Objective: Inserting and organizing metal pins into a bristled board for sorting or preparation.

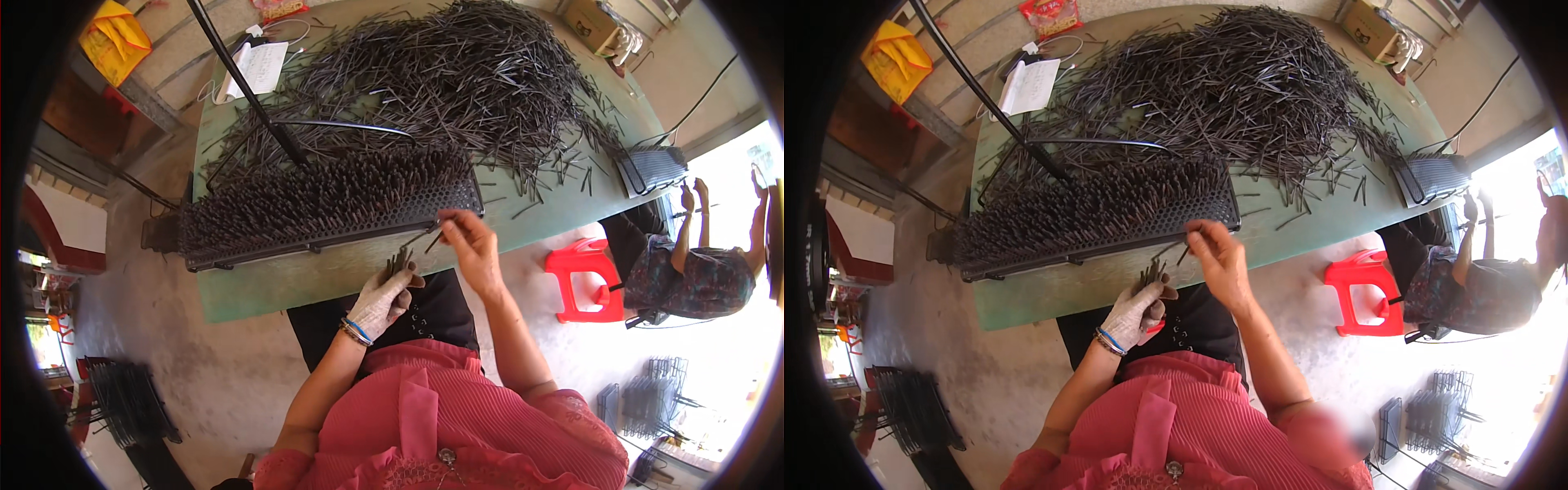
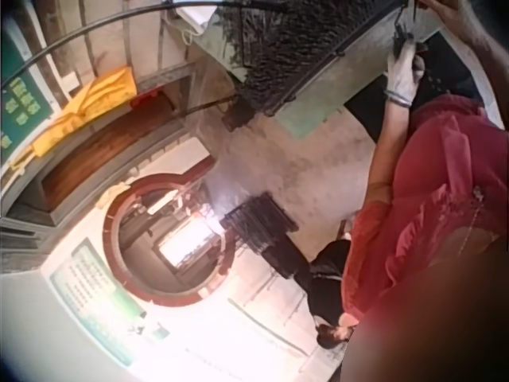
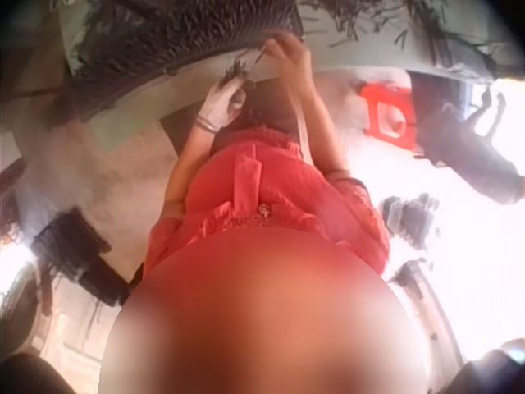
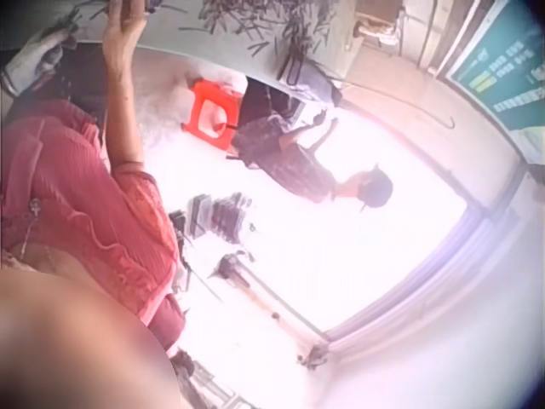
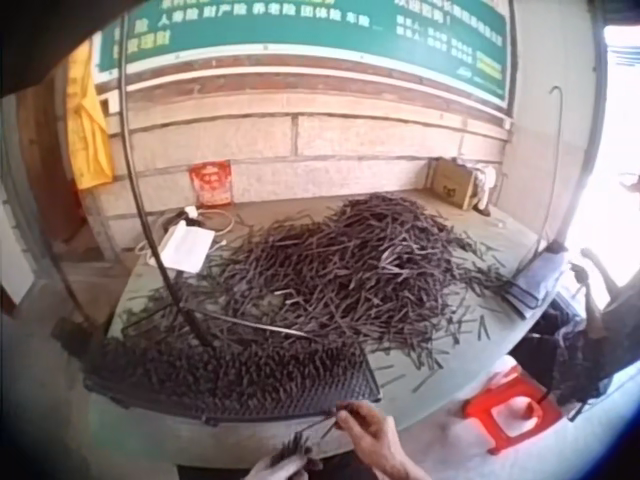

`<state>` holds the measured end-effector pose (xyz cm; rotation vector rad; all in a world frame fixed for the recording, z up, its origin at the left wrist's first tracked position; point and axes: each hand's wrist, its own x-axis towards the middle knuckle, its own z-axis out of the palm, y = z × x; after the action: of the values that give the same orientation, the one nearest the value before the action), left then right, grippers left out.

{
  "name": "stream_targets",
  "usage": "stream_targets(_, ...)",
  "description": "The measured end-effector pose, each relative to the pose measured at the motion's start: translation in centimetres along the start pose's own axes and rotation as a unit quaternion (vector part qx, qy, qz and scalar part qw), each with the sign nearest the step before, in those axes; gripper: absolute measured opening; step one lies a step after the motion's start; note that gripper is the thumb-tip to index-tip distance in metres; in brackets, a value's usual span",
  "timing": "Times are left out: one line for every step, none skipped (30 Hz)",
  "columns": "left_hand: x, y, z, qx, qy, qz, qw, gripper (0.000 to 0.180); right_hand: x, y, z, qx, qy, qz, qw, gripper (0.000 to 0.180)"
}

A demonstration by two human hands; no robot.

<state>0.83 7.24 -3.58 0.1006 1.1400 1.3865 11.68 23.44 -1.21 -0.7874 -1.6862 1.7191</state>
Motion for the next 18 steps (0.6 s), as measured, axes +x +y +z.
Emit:
stream_targets(-0.1,0.0,0.0,-0.021,0.018,0.002,1.000,0.032,0.8,-0.6,-0.5,-0.063,0.013,-0.054,0.996,0.020)
stream_targets(0.4,-0.6,-0.8,-0.047,-0.002,0.000,0.999,0.032,1.7,-1.4,-0.7,-0.126,0.026,-0.107,0.986,0.018)
stream_targets(0.4,-0.6,-0.9,-0.048,0.000,-0.001,0.999,0.032,2.5,-3.7,-0.6,-0.221,0.032,-0.185,0.957,0.018)
stream_targets(0.4,-0.5,-0.9,-0.070,-0.006,0.002,0.998,0.031,3.4,-3.9,-0.6,-0.222,0.033,-0.186,0.957,0.018)
stream_targets(0.5,-0.5,-0.9,-0.091,-0.012,0.004,0.996,0.029,4.3,-4.2,-0.5,-0.231,0.035,-0.225,0.946,0.017)
stream_targets(0.5,-0.5,-0.7,-0.092,-0.012,0.005,0.996,0.029,5.0,-4.3,-0.3,-0.241,0.036,-0.264,0.933,0.017)
stream_targets(0.5,-0.4,-0.5,-0.081,-0.006,0.008,0.997,0.029,5.4,-4.4,-0.3,-0.248,0.024,-0.249,0.936,0.017)
stream_targets(0.5,-0.3,-0.3,-0.071,0.000,0.010,0.997,0.028,5.8,-4.3,-0.2,-0.248,0.023,-0.250,0.936,0.017)
stream_targets(0.4,-0.3,-0.1,-0.072,0.000,0.012,0.997,0.028,6.2,-4.1,0.1,-0.247,0.010,-0.255,0.935,0.017)
stream_targets(0.3,-0.2,0.1,-0.060,0.004,0.013,0.998,0.027,6.5,-3.9,0.2,-0.247,-0.002,-0.260,0.934,0.017)
stream_targets(0.2,-0.1,0.2,-0.048,0.007,0.014,0.999,0.027,6.8,-3.8,0.4,-0.247,-0.003,-0.260,0.933,0.017)
stream_targets(0.2,-0.2,0.2,-0.048,0.009,0.015,0.999,0.027,7.0,-3.7,0.6,-0.259,-0.018,-0.268,0.928,0.016)
stream_targets(0.2,-0.3,0.1,-0.046,0.005,0.019,0.999,0.027,7.2,-3.6,0.7,-0.272,-0.033,-0.276,0.921,0.015)
stream_targets(0.2,-0.4,0.0,-0.044,0.001,0.024,0.999,0.026,7.4,-3.4,0.9,-0.272,-0.034,-0.277,0.921,0.015)
stream_targets(0.2,-0.5,-0.1,-0.045,0.001,0.025,0.999,0.026,7.6,-3.2,1.0,-0.287,-0.036,-0.308,0.906,0.015)
stream_targets(0.2,-0.5,-0.2,-0.053,0.002,0.022,0.998,0.026,7.7,-3.0,1.1,-0.302,-0.038,-0.338,0.890,0.015)
stream_targets(0.2,-0.6,-0.2,-0.061,0.002,0.020,0.998,0.026,7.7,-3.0,1.1,-0.302,-0.039,-0.339,0.890,0.015)
stream_targets(0.2,-0.6,-0.3,-0.062,0.002,0.021,0.998,0.026,7.6,-3.1,1.1,-0.298,-0.044,-0.328,0.895,0.016)
